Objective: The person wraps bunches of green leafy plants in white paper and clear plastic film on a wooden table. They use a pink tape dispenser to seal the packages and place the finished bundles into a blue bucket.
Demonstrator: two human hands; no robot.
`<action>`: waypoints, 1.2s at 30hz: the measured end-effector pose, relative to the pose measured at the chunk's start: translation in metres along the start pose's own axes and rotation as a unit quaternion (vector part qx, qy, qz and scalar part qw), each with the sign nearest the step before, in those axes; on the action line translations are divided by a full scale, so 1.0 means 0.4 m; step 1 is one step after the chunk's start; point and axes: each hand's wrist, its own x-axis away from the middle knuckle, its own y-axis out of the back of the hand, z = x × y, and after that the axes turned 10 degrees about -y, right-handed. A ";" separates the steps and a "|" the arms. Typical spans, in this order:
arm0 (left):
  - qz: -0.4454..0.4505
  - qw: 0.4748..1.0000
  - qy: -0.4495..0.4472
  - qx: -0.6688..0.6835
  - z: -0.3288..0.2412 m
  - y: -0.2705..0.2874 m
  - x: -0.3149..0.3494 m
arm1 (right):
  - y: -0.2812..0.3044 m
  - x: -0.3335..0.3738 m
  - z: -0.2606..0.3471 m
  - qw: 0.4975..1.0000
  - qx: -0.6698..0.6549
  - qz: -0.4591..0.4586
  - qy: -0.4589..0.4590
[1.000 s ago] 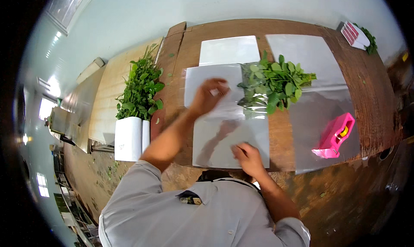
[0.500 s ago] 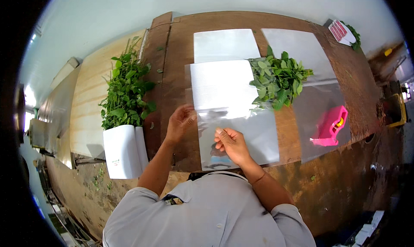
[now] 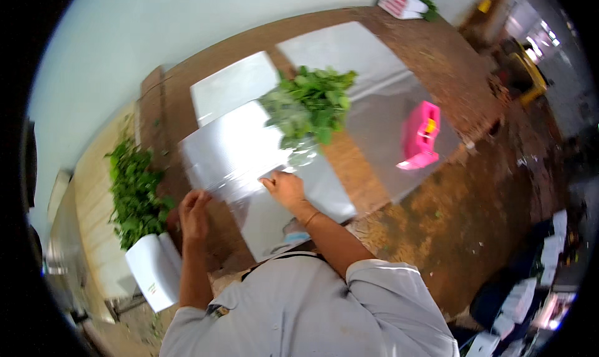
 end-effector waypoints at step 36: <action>0.372 0.844 -0.354 -0.156 0.045 -0.866 -0.071 | 0.568 0.351 -0.456 0.921 -0.277 0.173 -0.213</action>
